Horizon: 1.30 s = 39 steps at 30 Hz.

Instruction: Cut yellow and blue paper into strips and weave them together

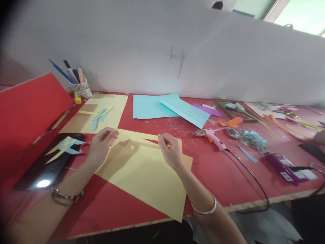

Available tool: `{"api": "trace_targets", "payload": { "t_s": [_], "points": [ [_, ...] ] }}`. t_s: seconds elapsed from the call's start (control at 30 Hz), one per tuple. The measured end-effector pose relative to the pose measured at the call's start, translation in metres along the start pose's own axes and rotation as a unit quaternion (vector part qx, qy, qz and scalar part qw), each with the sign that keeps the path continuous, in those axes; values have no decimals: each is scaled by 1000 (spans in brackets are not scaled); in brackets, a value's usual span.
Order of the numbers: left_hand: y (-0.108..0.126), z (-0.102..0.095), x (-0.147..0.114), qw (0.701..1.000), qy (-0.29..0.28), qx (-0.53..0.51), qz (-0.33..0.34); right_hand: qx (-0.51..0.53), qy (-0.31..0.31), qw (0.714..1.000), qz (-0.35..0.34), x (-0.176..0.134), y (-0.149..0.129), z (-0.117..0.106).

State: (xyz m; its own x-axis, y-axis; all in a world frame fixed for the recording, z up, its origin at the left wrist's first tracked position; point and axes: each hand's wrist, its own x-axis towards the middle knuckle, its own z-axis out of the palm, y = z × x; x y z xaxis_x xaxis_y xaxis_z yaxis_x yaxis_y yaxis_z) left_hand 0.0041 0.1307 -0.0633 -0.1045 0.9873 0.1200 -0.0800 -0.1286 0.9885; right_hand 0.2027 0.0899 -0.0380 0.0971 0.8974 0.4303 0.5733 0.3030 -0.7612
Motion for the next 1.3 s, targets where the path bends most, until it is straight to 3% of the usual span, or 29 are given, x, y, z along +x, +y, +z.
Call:
{"api": "trace_targets", "payload": {
  "t_s": [0.2, 0.37, 0.5, 0.6, 0.73, 0.87, 1.0, 1.2, 1.3],
  "points": [
    [1, 2, 1, 999, 11, -43, -17, 38, -16, 999, 32, 15, 2, -11],
    [0, 2, 0, 997, -4, -69, -17, -37, -83, 996, 19, 43, -9, -20],
    [2, 2, -2, 997, -25, -74, -12, 7, -127, 992, 17, 67, -19, -10],
    [2, 1, -2, 997, -26, -70, -6, 72, -109, 990, 49, 83, -15, 2],
    [0, 0, -1, 998, -26, -59, 1, 39, -82, 993, 69, 95, 6, 14],
    [-1, 0, -1, 998, -36, -48, 5, -77, -96, 988, 88, 95, 25, 13],
    [-3, 0, 0, 998, -42, -39, 10, -194, -125, 970, 79, 87, 22, 7],
    [-3, 0, 0, 999, -41, -22, 13, -213, -287, 933, 37, 52, 1, 4],
    [-3, 1, -1, 999, -46, -7, 19, -206, -328, 922, 24, 35, -3, 8]
  ]
}}
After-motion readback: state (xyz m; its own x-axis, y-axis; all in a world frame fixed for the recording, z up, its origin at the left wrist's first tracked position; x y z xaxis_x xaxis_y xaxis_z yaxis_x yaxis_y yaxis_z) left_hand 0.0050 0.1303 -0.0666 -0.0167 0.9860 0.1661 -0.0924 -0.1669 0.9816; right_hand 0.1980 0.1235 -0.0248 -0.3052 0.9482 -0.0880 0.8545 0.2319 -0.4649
